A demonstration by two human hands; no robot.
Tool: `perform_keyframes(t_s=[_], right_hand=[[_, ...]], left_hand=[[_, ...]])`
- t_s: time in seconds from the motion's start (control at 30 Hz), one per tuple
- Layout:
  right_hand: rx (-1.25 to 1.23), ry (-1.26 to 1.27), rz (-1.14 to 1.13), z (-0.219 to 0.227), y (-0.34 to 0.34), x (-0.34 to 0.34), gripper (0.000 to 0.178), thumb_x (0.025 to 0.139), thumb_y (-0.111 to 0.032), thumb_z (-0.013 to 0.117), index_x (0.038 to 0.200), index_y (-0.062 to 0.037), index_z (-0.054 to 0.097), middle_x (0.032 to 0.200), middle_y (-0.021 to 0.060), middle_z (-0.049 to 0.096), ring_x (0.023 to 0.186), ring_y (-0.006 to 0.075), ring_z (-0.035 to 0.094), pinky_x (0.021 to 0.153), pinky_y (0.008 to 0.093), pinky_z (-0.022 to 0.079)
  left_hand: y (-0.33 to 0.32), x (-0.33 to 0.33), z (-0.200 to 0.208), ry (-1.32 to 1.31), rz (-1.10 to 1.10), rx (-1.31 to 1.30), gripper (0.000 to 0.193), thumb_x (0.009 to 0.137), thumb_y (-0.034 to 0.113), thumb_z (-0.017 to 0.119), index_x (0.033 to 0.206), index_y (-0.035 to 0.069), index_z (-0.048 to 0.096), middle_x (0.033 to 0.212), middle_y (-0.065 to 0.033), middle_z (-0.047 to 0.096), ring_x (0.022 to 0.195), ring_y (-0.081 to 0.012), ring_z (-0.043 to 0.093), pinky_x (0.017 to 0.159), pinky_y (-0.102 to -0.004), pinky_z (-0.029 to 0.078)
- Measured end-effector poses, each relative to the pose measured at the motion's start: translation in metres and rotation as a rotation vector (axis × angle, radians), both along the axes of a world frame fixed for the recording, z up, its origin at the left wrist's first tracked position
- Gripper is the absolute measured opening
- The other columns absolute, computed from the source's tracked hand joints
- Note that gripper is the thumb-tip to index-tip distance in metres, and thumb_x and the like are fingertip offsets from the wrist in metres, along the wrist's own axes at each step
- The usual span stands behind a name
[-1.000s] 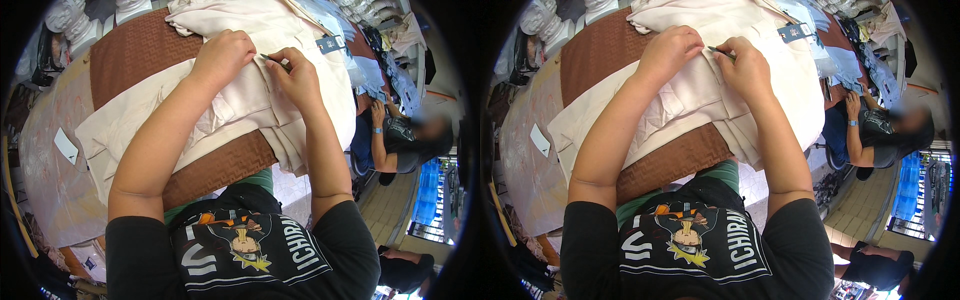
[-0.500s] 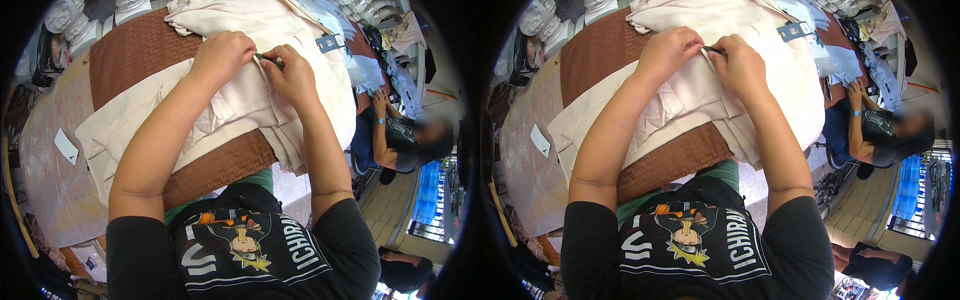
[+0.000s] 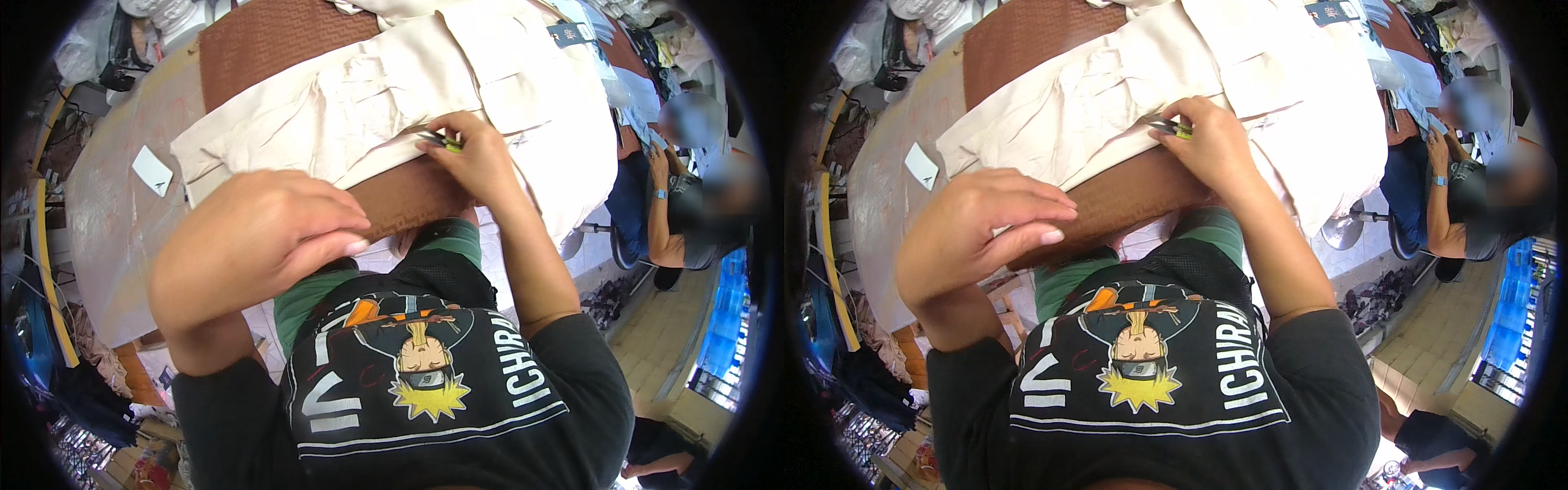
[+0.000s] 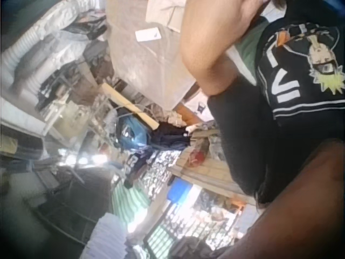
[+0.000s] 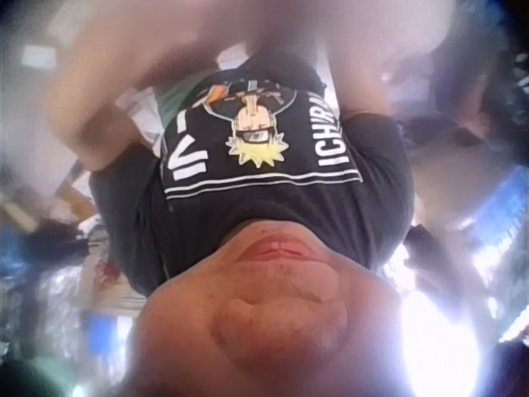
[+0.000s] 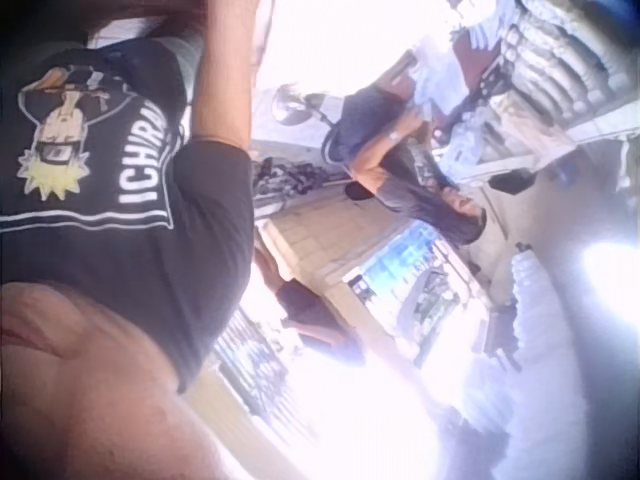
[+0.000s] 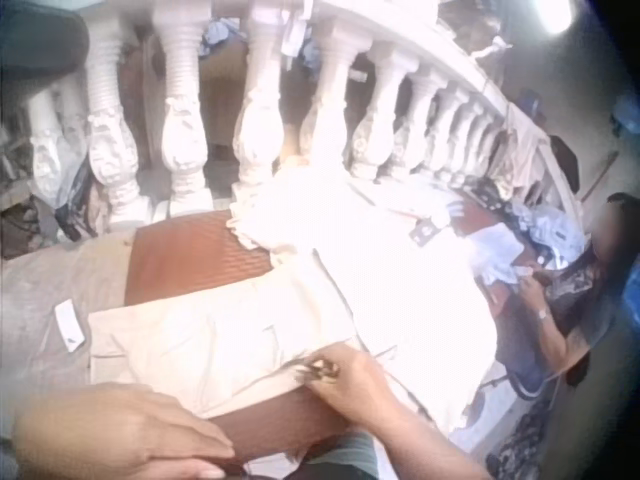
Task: The person picks up a folded shirt, unfolds it on a table to check the collar and seams, then places a foam board inside and begins folding it back together.
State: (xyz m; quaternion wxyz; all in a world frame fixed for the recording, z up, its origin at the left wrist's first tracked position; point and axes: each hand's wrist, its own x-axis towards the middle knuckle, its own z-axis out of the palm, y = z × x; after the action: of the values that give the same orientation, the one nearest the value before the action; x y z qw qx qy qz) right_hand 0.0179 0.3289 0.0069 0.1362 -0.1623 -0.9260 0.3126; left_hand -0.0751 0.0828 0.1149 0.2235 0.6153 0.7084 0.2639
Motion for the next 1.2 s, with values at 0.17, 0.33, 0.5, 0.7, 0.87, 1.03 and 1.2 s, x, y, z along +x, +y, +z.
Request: perform_keyframes(t_s=[0.17, 0.33, 0.5, 0.7, 0.87, 1.03, 1.2], right_hand=[[0.149, 0.014, -0.039, -0.022, -0.025, -0.002, 0.02, 0.074, -0.019, 0.068, 0.092, -0.0078, 0.069, 0.091, 0.0121, 0.065, 0.085, 0.0313, 0.062, 0.077, 0.0387, 0.049], [0.244, -0.088, -0.011, 0.036, -0.007, 0.07, 0.018, 0.072, -0.014, 0.068, 0.087, -0.0055, 0.068, 0.086, 0.0164, 0.064, 0.078, 0.034, 0.062, 0.073, 0.0402, 0.049], [0.429, -1.024, -0.254, 0.084, 0.034, 0.192, 0.027, 0.063, -0.016, 0.074, 0.084, -0.0014, 0.067, 0.085, 0.0199, 0.064, 0.083, 0.0336, 0.062, 0.076, 0.0406, 0.049], [0.508, -0.431, -0.398, 0.12, 0.032, 0.188, 0.023, 0.071, -0.019, 0.07, 0.089, -0.004, 0.068, 0.077, 0.018, 0.064, 0.074, 0.0326, 0.063, 0.067, 0.0389, 0.048], [0.375, -0.214, -0.163, 0.089, 0.017, 0.118, 0.02, 0.078, -0.019, 0.066, 0.093, -0.008, 0.067, 0.074, 0.0162, 0.065, 0.069, 0.0316, 0.063, 0.064, 0.0386, 0.048], [0.253, -0.054, 0.025, 0.044, 0.015, 0.065, 0.02, 0.076, -0.017, 0.066, 0.094, -0.0075, 0.067, 0.08, 0.0168, 0.066, 0.076, 0.0325, 0.064, 0.07, 0.038, 0.05], [0.067, -0.018, 0.086, -0.014, -0.015, 0.007, 0.025, 0.075, -0.018, 0.069, 0.096, -0.005, 0.068, 0.087, 0.0167, 0.067, 0.082, 0.032, 0.065, 0.075, 0.038, 0.05]], left_hand=[[-0.056, 0.033, -0.007, -0.203, 0.164, 0.045, 0.033, 0.078, 0.011, 0.068, 0.108, 0.0, 0.062, 0.1, -0.0144, 0.065, 0.09, -0.0249, 0.062, 0.08, -0.0322, 0.048], [-0.1, 0.051, -0.01, -0.143, 0.304, 0.093, 0.035, 0.078, 0.012, 0.068, 0.11, 0.0, 0.061, 0.101, -0.0139, 0.065, 0.091, -0.0237, 0.062, 0.082, -0.0312, 0.047], [-0.104, 0.046, -0.027, -0.095, 0.236, 0.089, 0.031, 0.079, 0.012, 0.066, 0.108, 0.002, 0.062, 0.101, -0.0113, 0.065, 0.091, -0.0202, 0.062, 0.081, -0.0305, 0.046], [0.02, 0.012, -0.119, 0.15, 0.423, 0.305, 0.018, 0.077, 0.012, 0.066, 0.093, 0.005, 0.061, 0.093, -0.0113, 0.062, 0.091, -0.0264, 0.06, 0.079, -0.0354, 0.047], [0.077, 0.015, -0.142, 0.347, 0.676, 0.291, 0.02, 0.075, 0.011, 0.068, 0.093, 0.007, 0.059, 0.095, -0.0116, 0.06, 0.096, -0.0292, 0.056, 0.083, -0.0381, 0.045], [0.088, 0.009, -0.148, 0.276, 0.712, 0.267, 0.022, 0.075, 0.011, 0.068, 0.094, 0.005, 0.058, 0.095, -0.0127, 0.061, 0.093, -0.0289, 0.059, 0.082, -0.0379, 0.047], [0.082, 0.006, -0.153, 0.129, 0.708, 0.283, 0.024, 0.077, 0.007, 0.067, 0.099, 0.002, 0.057, 0.097, -0.0134, 0.063, 0.088, -0.0258, 0.063, 0.078, -0.0332, 0.05]])
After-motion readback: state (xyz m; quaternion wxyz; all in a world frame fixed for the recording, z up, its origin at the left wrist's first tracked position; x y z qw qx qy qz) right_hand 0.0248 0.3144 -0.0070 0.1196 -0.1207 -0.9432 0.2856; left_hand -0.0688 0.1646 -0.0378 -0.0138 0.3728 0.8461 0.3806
